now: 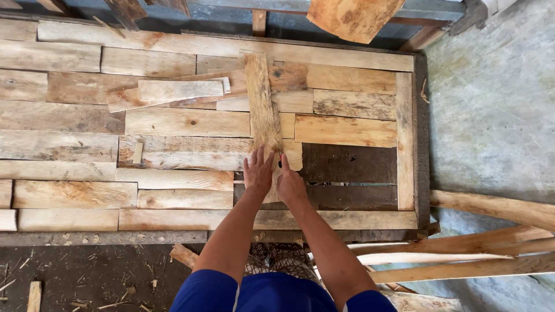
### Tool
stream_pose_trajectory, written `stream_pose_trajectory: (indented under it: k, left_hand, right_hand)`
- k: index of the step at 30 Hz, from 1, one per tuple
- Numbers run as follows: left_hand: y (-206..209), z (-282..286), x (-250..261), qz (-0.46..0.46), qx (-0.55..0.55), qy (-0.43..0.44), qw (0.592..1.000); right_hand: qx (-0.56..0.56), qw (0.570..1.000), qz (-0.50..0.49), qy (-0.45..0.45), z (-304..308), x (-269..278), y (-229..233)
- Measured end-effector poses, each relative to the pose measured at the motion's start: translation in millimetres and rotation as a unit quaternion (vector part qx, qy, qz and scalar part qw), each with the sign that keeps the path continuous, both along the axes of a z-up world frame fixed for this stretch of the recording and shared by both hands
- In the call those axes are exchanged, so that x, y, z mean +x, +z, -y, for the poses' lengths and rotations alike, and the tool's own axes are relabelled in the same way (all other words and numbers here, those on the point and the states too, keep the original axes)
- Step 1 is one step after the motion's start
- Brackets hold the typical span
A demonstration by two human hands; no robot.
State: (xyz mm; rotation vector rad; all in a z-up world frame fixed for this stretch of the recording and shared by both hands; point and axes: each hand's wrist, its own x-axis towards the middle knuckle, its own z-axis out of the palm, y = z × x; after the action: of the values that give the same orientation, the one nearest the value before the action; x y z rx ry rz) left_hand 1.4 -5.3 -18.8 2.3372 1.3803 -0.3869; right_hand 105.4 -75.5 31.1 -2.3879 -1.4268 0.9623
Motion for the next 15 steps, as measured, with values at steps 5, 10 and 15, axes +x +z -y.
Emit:
stream_pose_trajectory:
  k: [5,10,15]
  left_hand:
    - [2,1,2,-0.003,-0.016,0.005,1.000]
    - [-2,1,-1,-0.011,0.002,0.005,1.000]
    - [0,2,-2,0.018,-0.012,0.019,1.000]
  right_hand:
    - [0.011,1.000,0.010,0.010,11,1,-17]
    - [-0.010,1.000,0.006,0.010,12,-4,0]
    - [-0.064,0.997,-0.039,0.006,16,-9,26]
